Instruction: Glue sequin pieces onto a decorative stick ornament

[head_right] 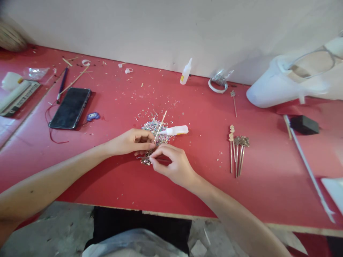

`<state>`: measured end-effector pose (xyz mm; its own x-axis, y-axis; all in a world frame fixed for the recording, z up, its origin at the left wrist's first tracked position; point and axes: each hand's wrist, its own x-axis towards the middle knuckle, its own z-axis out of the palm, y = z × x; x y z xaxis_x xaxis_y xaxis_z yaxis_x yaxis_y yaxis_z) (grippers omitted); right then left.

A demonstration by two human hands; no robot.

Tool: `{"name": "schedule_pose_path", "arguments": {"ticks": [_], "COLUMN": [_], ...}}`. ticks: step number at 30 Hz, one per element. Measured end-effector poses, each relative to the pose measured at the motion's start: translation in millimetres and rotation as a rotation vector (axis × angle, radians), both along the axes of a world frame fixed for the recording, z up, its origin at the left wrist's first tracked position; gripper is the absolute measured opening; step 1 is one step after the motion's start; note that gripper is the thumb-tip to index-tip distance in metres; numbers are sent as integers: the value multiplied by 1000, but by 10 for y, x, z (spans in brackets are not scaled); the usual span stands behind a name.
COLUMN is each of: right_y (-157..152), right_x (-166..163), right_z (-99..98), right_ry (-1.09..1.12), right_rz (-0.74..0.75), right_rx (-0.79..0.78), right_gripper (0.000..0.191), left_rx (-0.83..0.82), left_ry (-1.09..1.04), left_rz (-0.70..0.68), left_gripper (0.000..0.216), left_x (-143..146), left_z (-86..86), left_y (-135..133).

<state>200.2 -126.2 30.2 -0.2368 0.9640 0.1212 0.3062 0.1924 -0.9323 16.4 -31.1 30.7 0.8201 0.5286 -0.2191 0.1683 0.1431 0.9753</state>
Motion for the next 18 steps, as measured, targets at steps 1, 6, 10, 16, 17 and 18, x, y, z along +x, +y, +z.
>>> {"name": "schedule_pose_path", "arguments": {"ticks": [1,6,10,16,17,18], "right_y": [6,67,134,169,168,168], "right_x": [9,116,204,219,215,211], "right_z": [5,9,-25,-71,-70,-67], "right_ry": [19,145,176,191,187,183], "right_rz": [-4,-174,-365,-401,-402,-403], "right_rx": [-8,-50,-99,-98,-102,-105], "right_gripper": [6,9,14,15,15,15], "left_rx": [-17,-81,-107,-106,-105,-101], "left_ry": [-20,-134,-189,-252,-248,-243], "left_rz": [19,244,362,403,419,442], "left_gripper": [25,30,34,39,38,36], "left_x": [1,13,23,38,40,42], "left_z": [-10,-61,-90,-107,-106,-105], "left_y": [0,13,21,10,8,7]}}
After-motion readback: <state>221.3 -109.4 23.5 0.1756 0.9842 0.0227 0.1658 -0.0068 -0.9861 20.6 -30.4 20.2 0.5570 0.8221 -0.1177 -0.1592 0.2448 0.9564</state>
